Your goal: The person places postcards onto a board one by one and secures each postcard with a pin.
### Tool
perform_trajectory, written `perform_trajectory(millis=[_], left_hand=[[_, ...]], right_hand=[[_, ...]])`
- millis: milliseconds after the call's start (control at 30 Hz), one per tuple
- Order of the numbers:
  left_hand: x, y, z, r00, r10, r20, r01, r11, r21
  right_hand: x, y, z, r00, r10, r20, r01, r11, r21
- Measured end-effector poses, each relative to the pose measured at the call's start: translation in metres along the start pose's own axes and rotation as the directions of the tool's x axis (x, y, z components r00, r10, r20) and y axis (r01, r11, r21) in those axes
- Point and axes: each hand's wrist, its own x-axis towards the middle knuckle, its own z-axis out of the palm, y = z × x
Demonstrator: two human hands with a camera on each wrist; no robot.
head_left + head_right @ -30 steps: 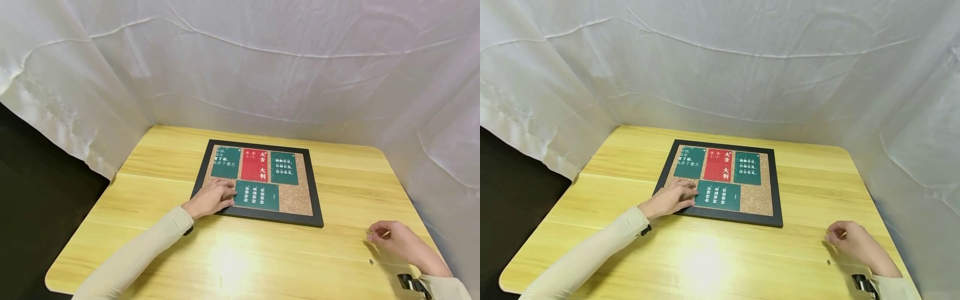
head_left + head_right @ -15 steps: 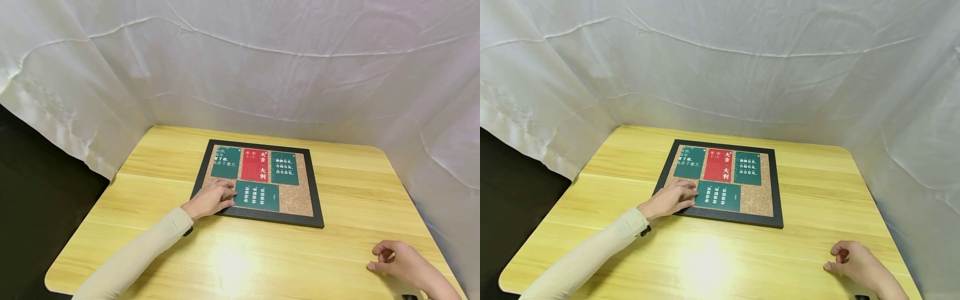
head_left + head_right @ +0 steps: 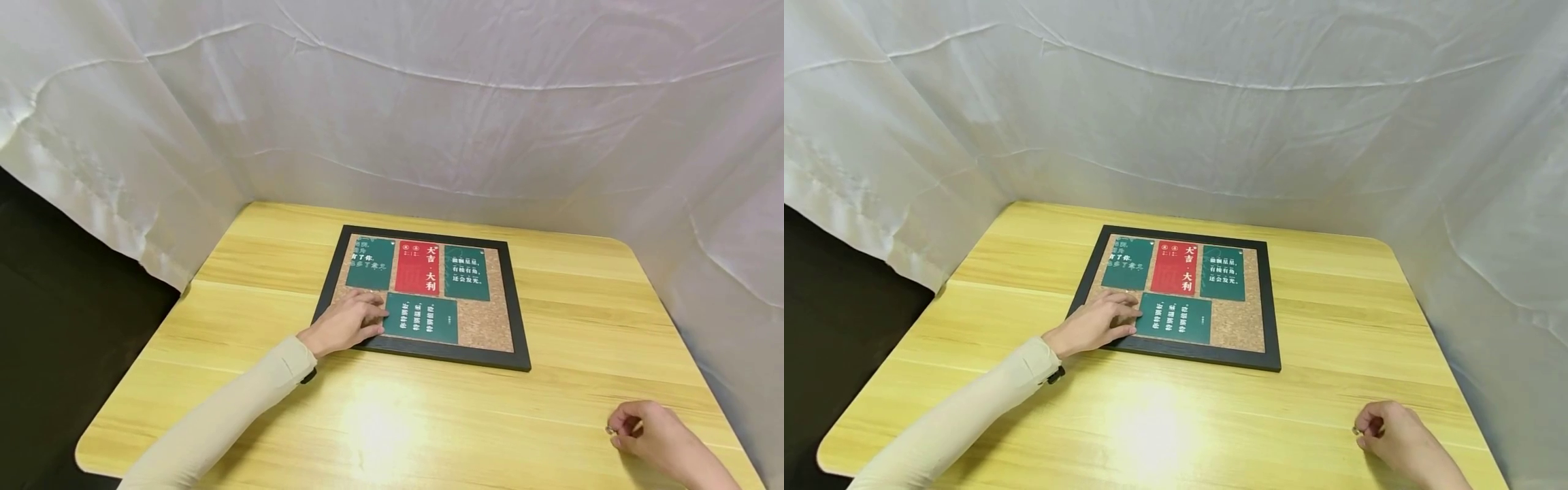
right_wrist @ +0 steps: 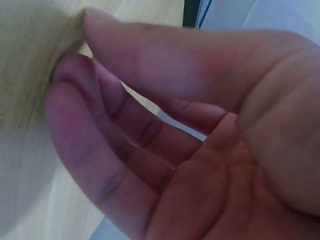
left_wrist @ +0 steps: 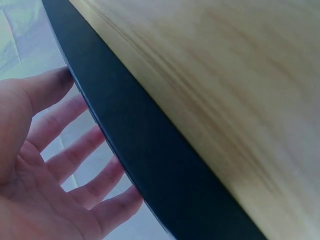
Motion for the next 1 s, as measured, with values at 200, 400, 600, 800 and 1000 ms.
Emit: perform_trajectory(millis=[200,400,600,800,1000], left_hand=[[0.000,0.001,0.000,1.000,0.000,-0.001,0.000,1.000,-0.006],[0.000,0.001,0.000,1.000,0.003,0.001,-0.003,1.000,-0.007],[0.000,0.001,-0.001,1.000,0.002,0.003,-0.002,1.000,-0.010],[0.000,0.001,0.000,1.000,0.006,0.000,-0.006,1.000,-0.011],[-0.001,0.003,-0.001,1.000,0.014,-0.005,-0.014,1.000,-0.011]], right_hand=[[0.000,-0.001,0.001,1.000,0.027,-0.009,-0.027,0.999,-0.020],[0.005,-0.006,0.003,0.997,0.066,-0.042,-0.068,0.996,-0.062],[0.010,-0.015,0.001,0.996,0.078,-0.038,-0.080,0.996,-0.048],[0.016,-0.029,-0.001,0.995,0.082,-0.052,-0.085,0.995,-0.043],[0.022,-0.039,-0.001,0.995,0.036,-0.097,-0.041,0.998,-0.051]])
